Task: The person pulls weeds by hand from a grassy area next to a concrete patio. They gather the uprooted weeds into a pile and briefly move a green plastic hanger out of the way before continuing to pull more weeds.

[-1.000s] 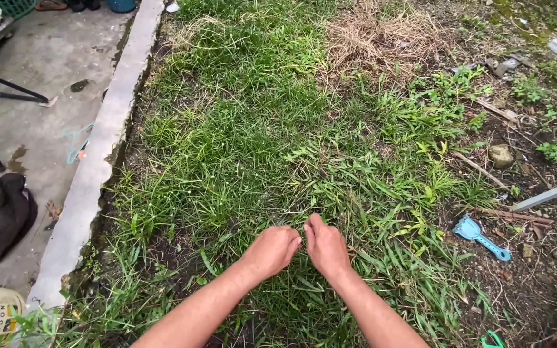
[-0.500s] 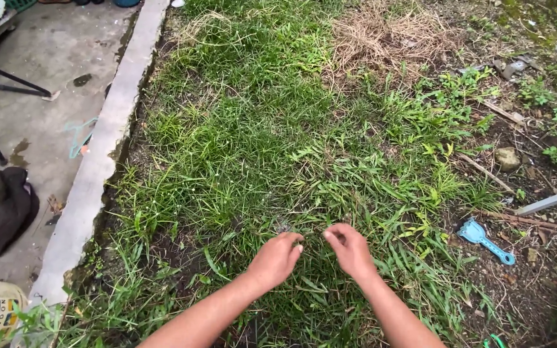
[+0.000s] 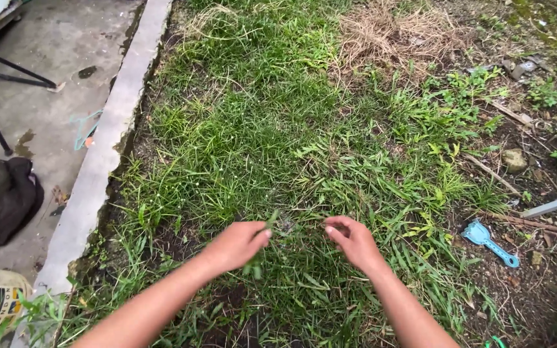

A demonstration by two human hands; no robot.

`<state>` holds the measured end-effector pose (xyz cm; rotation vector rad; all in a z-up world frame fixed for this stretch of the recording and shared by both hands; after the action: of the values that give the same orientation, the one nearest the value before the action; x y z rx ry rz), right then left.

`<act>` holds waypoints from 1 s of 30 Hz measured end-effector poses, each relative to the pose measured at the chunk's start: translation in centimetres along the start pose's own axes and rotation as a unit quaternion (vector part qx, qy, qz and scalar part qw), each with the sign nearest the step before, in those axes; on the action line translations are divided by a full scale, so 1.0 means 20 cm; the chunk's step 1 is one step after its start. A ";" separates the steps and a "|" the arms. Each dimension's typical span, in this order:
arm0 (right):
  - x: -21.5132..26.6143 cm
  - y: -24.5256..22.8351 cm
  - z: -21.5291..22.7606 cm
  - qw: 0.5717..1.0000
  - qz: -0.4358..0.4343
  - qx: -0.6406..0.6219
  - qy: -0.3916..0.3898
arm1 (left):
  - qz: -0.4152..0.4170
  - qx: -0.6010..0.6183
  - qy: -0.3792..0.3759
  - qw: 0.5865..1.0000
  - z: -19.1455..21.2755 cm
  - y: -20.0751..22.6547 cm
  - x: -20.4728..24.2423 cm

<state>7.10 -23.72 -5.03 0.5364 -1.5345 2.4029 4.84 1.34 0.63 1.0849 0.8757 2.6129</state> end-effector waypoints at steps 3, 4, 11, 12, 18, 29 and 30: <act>-0.04 0.24 -0.01 0.988 0.011 0.153 -0.032 | 0.041 -0.037 -0.028 0.998 0.07 -0.26 0.16; -0.02 0.28 -0.03 0.988 0.011 0.153 -0.034 | 0.042 -0.037 -0.027 0.998 0.06 -0.40 0.19; 0.14 0.47 -0.29 0.786 0.020 0.593 -0.175 | 0.180 -0.357 -0.152 0.904 -0.34 -1.69 0.36; 0.16 0.51 -0.33 0.719 0.047 0.665 -0.195 | 0.172 -0.475 -0.196 0.840 -0.44 -1.94 0.40; -0.03 0.78 -0.31 0.889 0.073 0.437 -0.114 | 0.230 -0.404 -0.288 0.837 -0.64 -2.01 0.51; 0.05 0.34 -0.12 0.990 -0.066 0.110 -0.055 | 0.164 -0.495 -0.123 0.845 -0.25 -1.10 0.36; 0.08 0.25 -0.09 0.994 -0.097 0.036 -0.034 | 0.151 -0.500 -0.113 0.845 -0.21 -1.00 0.34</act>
<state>3.39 -24.13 -9.27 0.7535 -1.3584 2.3197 -4.04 18.09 -9.35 1.1638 -0.7317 2.4656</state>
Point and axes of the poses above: each hand's wrist, its own x-axis away from the middle knuckle, its own z-axis out of the back of the hand, y = z × x, the point moved 7 cm from there along -x, towards the middle knuckle, and after that the axes turned 10 degrees about -x, right-handed, at the moved point
